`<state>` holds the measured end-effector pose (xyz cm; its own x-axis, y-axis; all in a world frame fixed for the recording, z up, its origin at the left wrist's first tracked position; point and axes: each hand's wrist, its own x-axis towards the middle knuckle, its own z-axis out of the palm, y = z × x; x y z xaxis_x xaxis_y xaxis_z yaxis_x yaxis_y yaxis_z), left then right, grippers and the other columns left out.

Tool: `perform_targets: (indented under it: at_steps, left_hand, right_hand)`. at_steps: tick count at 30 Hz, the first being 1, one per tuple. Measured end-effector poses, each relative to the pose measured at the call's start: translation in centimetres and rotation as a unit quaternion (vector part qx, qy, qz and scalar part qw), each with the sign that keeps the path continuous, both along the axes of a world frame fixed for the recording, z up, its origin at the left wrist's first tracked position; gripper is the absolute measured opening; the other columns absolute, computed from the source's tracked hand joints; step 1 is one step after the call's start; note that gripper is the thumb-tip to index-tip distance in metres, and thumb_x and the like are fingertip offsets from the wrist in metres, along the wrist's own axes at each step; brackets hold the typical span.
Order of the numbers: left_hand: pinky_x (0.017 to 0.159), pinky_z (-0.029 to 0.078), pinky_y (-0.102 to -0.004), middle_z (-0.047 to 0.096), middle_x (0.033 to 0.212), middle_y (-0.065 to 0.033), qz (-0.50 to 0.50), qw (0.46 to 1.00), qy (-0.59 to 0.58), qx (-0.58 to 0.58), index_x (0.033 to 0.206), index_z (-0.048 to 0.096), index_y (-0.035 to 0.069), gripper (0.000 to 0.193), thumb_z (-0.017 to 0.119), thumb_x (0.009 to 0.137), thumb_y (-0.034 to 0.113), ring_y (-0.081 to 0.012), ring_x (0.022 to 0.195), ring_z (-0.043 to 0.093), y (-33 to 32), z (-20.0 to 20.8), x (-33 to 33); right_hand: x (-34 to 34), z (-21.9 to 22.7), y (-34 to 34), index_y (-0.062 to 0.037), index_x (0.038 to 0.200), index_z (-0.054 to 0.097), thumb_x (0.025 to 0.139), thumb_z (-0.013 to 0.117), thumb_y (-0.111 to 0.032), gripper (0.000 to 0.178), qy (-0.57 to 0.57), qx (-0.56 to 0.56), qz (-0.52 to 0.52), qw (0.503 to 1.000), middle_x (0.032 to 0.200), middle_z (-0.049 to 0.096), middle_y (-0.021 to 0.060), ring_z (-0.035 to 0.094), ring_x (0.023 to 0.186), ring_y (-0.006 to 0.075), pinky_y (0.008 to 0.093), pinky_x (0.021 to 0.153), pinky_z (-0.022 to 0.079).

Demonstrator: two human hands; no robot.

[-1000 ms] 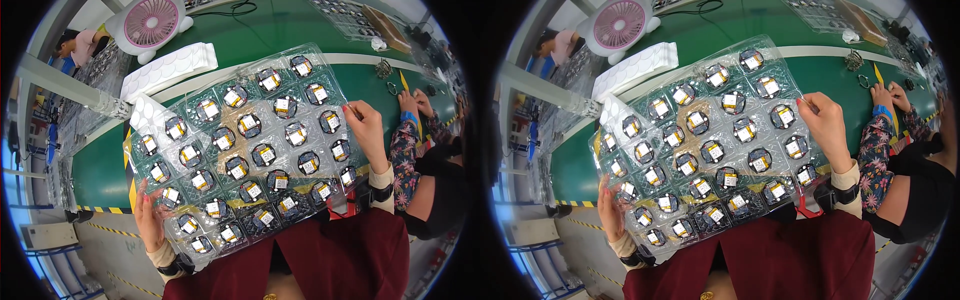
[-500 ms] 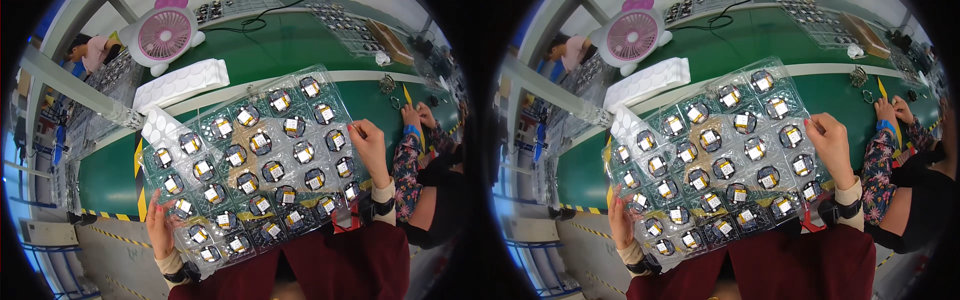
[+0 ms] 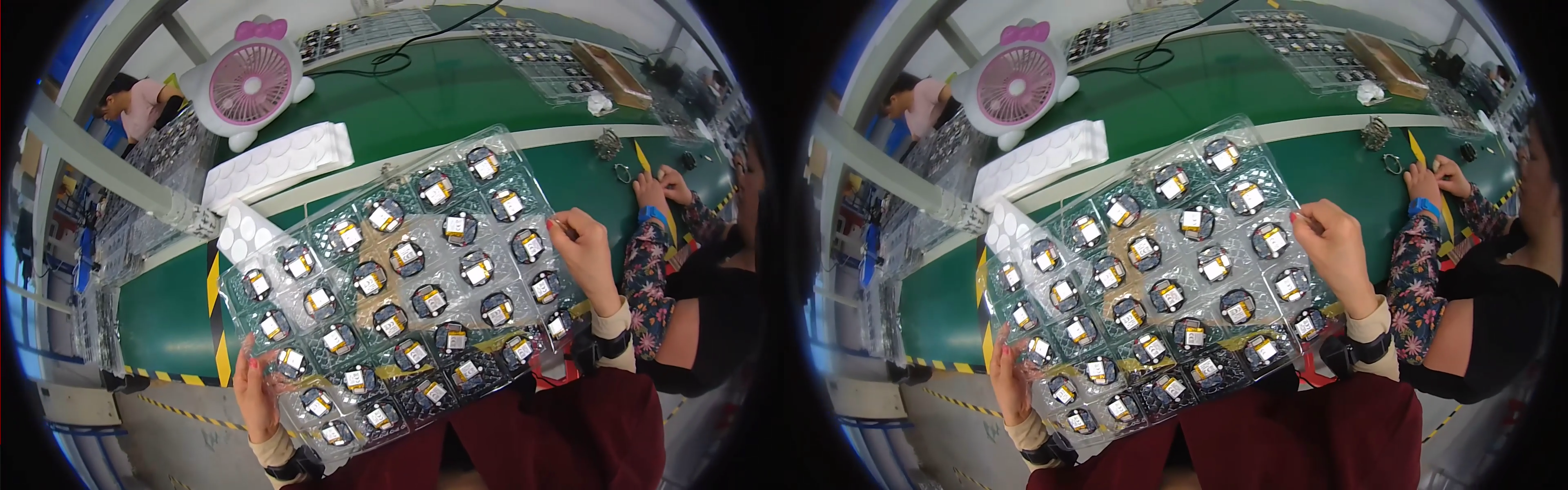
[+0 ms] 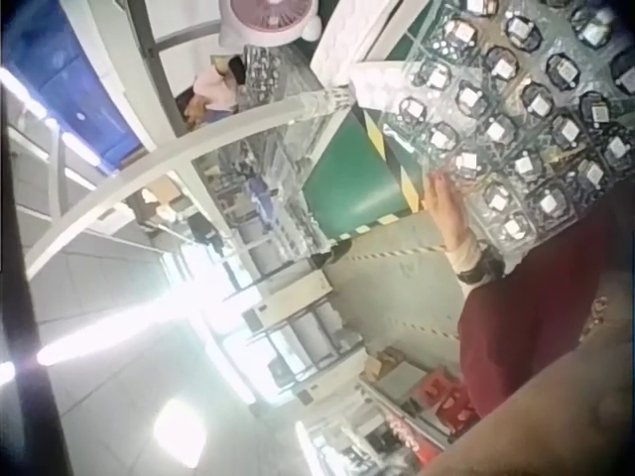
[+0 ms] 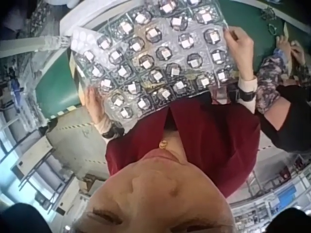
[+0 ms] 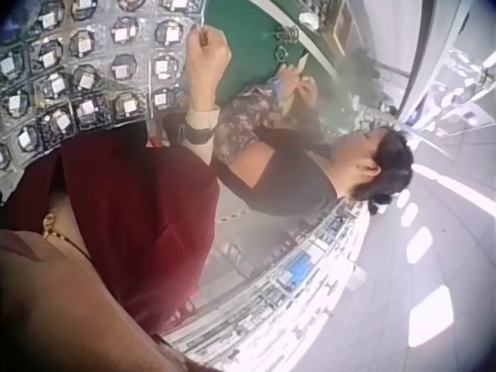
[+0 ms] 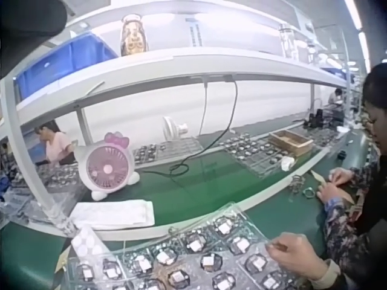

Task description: Assembling and inspecting small electronic components on a factory production line.

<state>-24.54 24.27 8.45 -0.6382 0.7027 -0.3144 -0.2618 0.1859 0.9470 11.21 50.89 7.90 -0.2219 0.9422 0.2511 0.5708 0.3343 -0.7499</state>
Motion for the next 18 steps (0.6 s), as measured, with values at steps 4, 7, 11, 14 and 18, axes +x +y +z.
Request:
perform_targets:
  at_steps: [4, 7, 11, 14, 18]
  left_hand:
    - [0.048, 0.052, -0.0256, 0.057, 0.096, -0.0161, 0.009, 1.000, 0.006, 0.003, 0.130, 0.029, 0.002, 0.046, 0.042, 0.089, 0.018, -0.0121, 0.057, 0.056, 0.5, -0.3, 0.3]
    - [0.045, 0.050, -0.0231, 0.056, 0.100, -0.0166, 0.006, 1.000, 0.024, -0.003, 0.128, 0.032, -0.001, 0.044, 0.040, 0.089, 0.019, -0.0127, 0.060, 0.057, 0.6, -0.3, 0.6]
    - [0.045, 0.050, -0.0231, 0.055, 0.104, -0.0161, 0.015, 0.999, 0.035, -0.003, 0.129, 0.032, -0.001, 0.045, 0.040, 0.089, 0.018, -0.0130, 0.061, 0.058, 1.0, -0.1, 1.2]
    - [0.045, 0.050, -0.0231, 0.054, 0.106, -0.0160, -0.001, 1.000, 0.027, -0.011, 0.129, 0.031, -0.001, 0.045, 0.040, 0.089, 0.018, -0.0127, 0.061, 0.057, 0.8, -0.4, 0.7]
    - [0.045, 0.050, -0.0234, 0.054, 0.107, -0.0161, 0.029, 0.999, 0.032, -0.005, 0.129, 0.031, -0.001, 0.045, 0.040, 0.089, 0.018, -0.0124, 0.058, 0.057, 1.0, -0.5, 0.9]
  right_hand:
    - [0.3, 0.0, 0.3, 0.0053, 0.074, 0.055, 0.076, 0.058, -0.004, 0.010, 0.006, 0.000, -0.001, 1.000, 0.056, 0.042, 0.0024, 0.036, 0.051, 0.0058, 0.0234, 0.045, 0.029]
    - [0.5, -0.1, 0.6, 0.0053, 0.073, 0.055, 0.076, 0.058, -0.004, 0.010, 0.005, 0.002, -0.004, 1.000, 0.056, 0.043, 0.0030, 0.036, 0.051, 0.0061, 0.0237, 0.045, 0.029]
    - [0.9, -0.3, 0.9, 0.0055, 0.073, 0.054, 0.075, 0.058, -0.004, 0.011, 0.016, 0.006, 0.002, 1.000, 0.057, 0.044, 0.0035, 0.037, 0.051, 0.0065, 0.0237, 0.045, 0.030]
    - [1.0, -0.4, 1.0, 0.0055, 0.073, 0.055, 0.075, 0.058, -0.004, 0.011, 0.013, 0.009, 0.008, 1.000, 0.057, 0.044, 0.0035, 0.037, 0.051, 0.0066, 0.0236, 0.045, 0.030]
    - [0.9, -0.3, 0.6, 0.0056, 0.074, 0.055, 0.075, 0.058, -0.004, 0.010, -0.002, -0.008, -0.004, 1.000, 0.057, 0.044, 0.0030, 0.036, 0.051, 0.0061, 0.0232, 0.045, 0.030]
